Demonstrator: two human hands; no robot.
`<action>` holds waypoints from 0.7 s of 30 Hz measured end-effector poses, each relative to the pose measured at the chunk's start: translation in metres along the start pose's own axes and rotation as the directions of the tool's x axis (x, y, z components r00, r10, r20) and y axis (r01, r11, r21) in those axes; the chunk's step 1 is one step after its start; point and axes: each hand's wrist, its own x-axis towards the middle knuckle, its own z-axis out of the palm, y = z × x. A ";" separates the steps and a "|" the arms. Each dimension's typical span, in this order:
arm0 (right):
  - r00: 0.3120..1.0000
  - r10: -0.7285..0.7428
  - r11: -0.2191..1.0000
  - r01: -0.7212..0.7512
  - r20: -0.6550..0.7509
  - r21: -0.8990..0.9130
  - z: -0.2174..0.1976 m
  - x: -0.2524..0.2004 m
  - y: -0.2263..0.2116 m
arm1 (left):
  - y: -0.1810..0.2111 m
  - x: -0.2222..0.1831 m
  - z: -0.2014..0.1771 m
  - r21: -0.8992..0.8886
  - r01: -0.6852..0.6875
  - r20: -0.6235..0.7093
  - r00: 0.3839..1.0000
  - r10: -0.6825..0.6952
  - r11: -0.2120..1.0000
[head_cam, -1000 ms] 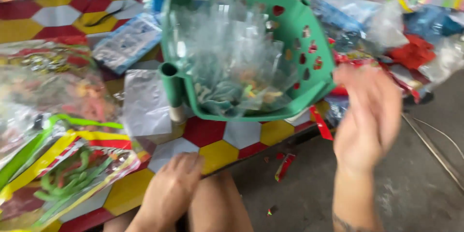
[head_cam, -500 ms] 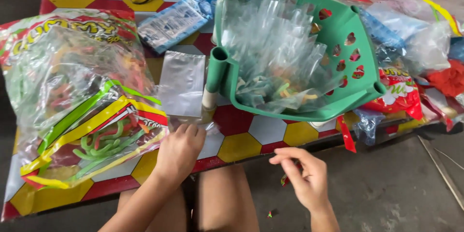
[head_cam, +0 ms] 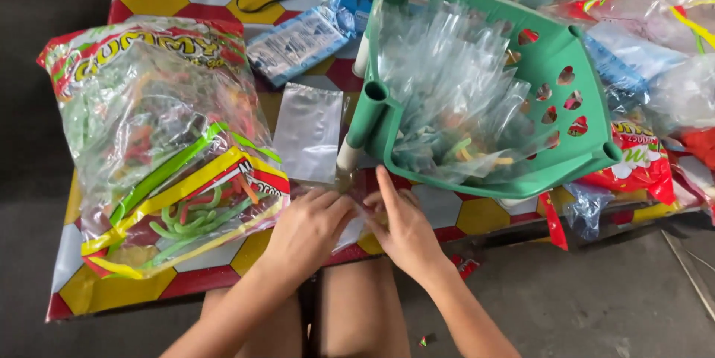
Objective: Packing individual gummy candies from a large bulk bag into small plastic bags for individual sale or distribution.
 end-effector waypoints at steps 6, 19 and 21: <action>0.994 -0.101 0.994 0.103 0.045 -0.042 -0.008 -0.046 0.023 | 0.011 -0.003 -0.036 -0.124 0.398 0.028 0.917 -0.398 0.909; 0.679 0.428 0.888 -0.193 0.596 -0.418 -0.094 -0.031 0.019 | 0.052 -0.018 -0.126 -0.219 0.199 0.009 0.979 -0.202 0.955; 0.693 0.387 0.913 -0.198 0.608 -0.356 -0.105 -0.016 -0.019 | 0.056 -0.025 -0.123 -0.304 0.128 0.040 0.992 -0.121 0.944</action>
